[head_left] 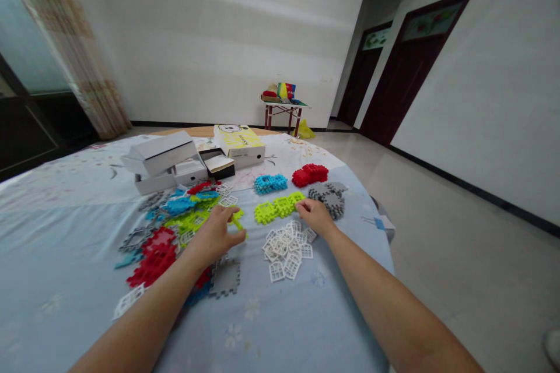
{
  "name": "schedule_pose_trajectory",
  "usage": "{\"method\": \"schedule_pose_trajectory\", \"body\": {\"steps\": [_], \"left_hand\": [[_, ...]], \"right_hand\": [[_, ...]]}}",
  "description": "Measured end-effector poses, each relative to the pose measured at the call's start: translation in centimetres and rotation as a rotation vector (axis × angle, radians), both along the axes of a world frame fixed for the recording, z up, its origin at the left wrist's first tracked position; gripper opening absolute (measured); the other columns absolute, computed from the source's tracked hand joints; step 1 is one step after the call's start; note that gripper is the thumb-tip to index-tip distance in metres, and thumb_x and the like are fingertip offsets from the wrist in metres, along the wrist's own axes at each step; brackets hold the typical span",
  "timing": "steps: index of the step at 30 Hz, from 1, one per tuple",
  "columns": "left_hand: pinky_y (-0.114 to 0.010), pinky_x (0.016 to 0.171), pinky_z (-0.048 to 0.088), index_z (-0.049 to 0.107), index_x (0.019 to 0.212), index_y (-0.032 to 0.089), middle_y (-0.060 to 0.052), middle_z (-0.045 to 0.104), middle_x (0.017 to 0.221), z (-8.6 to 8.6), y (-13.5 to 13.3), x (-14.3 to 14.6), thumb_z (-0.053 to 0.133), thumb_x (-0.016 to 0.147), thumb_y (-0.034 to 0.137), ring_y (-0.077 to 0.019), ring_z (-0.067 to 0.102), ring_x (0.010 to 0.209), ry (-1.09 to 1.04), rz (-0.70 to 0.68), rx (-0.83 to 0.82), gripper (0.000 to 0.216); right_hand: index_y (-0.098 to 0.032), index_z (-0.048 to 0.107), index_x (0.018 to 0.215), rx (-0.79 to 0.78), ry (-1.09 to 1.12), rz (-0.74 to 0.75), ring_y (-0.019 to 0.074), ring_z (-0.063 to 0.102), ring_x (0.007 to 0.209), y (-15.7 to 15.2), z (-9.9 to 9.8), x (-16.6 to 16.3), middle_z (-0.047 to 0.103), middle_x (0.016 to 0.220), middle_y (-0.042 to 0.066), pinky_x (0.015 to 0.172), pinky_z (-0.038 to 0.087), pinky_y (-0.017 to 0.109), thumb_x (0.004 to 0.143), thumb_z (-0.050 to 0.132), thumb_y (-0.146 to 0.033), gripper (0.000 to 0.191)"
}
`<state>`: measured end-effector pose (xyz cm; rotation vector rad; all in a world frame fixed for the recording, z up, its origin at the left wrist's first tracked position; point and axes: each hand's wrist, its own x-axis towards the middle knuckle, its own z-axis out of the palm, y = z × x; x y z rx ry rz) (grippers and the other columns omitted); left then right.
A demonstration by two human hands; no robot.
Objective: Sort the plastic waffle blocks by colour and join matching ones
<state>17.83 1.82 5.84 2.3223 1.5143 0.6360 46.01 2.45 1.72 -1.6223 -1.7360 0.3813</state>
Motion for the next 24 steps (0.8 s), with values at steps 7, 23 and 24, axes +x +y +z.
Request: {"method": "schedule_pose_trajectory", "body": {"steps": [7,23,24], "left_hand": [[-0.033,0.086,0.041,0.055,0.112,0.016,-0.007,0.052,0.097,-0.7,0.5,-0.7,0.055,0.064,0.042,-0.0207,0.052,0.091,0.013,-0.040,-0.046,0.054],[-0.039,0.090,0.037,0.056,0.113,0.019,-0.010,0.056,0.111,0.2,0.2,-2.1,0.053,0.063,0.052,-0.0281,0.051,0.103,0.333,0.014,-0.146,0.060],[-0.038,0.090,0.038,0.055,0.114,0.019,-0.009,0.055,0.111,0.3,0.4,-2.0,0.052,0.064,0.054,-0.0272,0.051,0.103,0.298,0.009,-0.125,0.061]], "right_hand": [[-0.016,0.061,0.070,0.020,0.159,-0.075,0.0116,0.053,0.055,-0.5,-0.4,0.0,0.059,0.057,0.000,0.056,0.040,0.021,0.080,0.042,-0.038,0.030],[-0.015,0.065,0.077,-0.041,0.233,-0.011,0.0121,0.056,0.058,-0.7,-0.3,1.2,0.061,0.059,0.001,0.059,0.040,0.021,0.080,0.045,-0.037,0.030],[-0.015,0.065,0.077,-0.049,0.241,-0.013,0.0120,0.055,0.057,-0.6,-0.4,1.4,0.061,0.059,0.001,0.058,0.040,0.021,0.080,0.045,-0.038,0.030]]}}
